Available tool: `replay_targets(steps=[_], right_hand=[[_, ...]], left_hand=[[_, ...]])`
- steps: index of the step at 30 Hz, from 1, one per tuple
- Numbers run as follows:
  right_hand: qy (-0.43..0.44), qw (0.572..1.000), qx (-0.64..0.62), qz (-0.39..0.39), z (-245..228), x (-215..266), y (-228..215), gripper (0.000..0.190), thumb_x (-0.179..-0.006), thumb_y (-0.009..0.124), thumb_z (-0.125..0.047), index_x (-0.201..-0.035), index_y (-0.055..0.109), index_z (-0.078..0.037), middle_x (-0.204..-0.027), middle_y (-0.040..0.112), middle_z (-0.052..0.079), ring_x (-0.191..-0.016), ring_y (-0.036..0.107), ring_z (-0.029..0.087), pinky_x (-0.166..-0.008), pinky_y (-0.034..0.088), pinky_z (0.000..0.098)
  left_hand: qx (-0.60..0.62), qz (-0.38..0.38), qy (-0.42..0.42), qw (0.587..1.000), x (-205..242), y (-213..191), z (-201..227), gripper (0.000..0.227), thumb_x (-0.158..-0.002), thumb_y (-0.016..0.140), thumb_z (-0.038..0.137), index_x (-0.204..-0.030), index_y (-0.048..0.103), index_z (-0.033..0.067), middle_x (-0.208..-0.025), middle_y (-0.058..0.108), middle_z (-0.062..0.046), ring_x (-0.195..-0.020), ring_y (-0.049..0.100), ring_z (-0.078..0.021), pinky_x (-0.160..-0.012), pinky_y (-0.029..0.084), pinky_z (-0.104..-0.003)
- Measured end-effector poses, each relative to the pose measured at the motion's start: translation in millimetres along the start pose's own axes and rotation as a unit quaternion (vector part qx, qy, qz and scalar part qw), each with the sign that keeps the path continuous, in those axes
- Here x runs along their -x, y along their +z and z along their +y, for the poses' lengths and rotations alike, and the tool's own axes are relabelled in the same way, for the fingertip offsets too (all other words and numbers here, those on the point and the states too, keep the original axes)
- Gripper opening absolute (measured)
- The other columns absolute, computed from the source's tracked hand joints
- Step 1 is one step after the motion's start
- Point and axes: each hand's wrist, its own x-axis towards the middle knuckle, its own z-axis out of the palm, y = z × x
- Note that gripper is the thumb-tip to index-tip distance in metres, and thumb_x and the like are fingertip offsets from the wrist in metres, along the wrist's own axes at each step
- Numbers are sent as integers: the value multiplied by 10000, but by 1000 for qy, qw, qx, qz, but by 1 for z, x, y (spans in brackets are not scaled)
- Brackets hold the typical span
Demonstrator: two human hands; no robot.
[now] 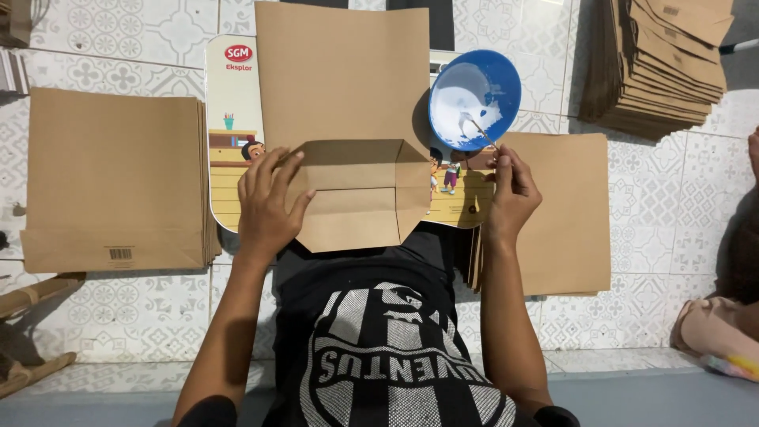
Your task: Applying glue to the edges of paper bags and folding them to complete the assembly.
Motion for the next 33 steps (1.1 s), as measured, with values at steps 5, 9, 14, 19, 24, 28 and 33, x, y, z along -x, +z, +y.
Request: replay_targets(steps=[5, 9, 14, 19, 24, 28, 33], right_hand=[[-115, 991, 56, -40, -16, 3, 2, 162, -1075, 655, -59, -1184, 749, 14, -1036, 690, 160, -852, 691, 216, -633, 569, 279], [-141, 981, 114, -75, -19, 7, 0, 154, -1080, 624, -1, -1170, 745, 27, -1055, 682, 160, -891, 693, 241, -660, 561, 288], [-162, 976, 121, -85, -17, 8, -2, 144, -1075, 628, 16, -1153, 748, 24, -1048, 685, 164, -887, 698, 260, -662, 563, 296], [-107, 994, 34, -10, -17, 3, -5, 161, -1076, 606, -6, -1166, 720, 65, -1008, 701, 210, -855, 697, 253, -650, 573, 312], [-30, 997, -50, 53, -15, -2, -6, 185, -1060, 634, -69, -1148, 703, 79, -990, 732, 238, -836, 725, 255, -648, 592, 304], [22, 991, -96, 86, -5, -3, -3, 201, -1042, 663, -128, -1132, 701, 47, -990, 746, 222, -842, 752, 241, -666, 621, 286], [44, 987, -114, 104, 1, 0, 0, 177, -1008, 706, -95, -1116, 701, 45, -987, 744, 217, -823, 750, 218, -662, 632, 273]], left_hand=[[49, 44, -6, 998, 2, -4, 2, 535, -838, 887, 251, -1286, 608, 165, -1277, 607, -18, -1321, 520, -309, -1091, 380, -477], [46, 77, 22, 996, 1, -4, 1, 287, -742, 809, 26, -948, 686, 184, -1259, 626, 9, -1315, 554, -276, -1067, 405, -437], [10, 113, 27, 993, 5, 3, -4, 337, -717, 810, 32, -970, 695, 224, -1172, 553, 44, -1198, 542, -231, -994, 419, -401], [-22, 131, 41, 990, 12, 7, -10, 403, -751, 818, 74, -1007, 552, 236, -1001, 434, 45, -909, 468, -213, -849, 375, -403], [12, 101, 54, 993, 8, 3, -6, 439, -826, 883, 104, -957, 476, 202, -985, 505, 41, -955, 573, -215, -915, 397, -415], [6, 80, 51, 996, -2, -7, 7, 290, -929, 832, 290, -1073, 626, 148, -1321, 614, -42, -1231, 591, -281, -1023, 363, -449], [-36, 43, 39, 998, -5, -7, 9, 274, -996, 732, 346, -1235, 686, 221, -1476, 571, -22, -1318, 540, -240, -1072, 320, -433]])
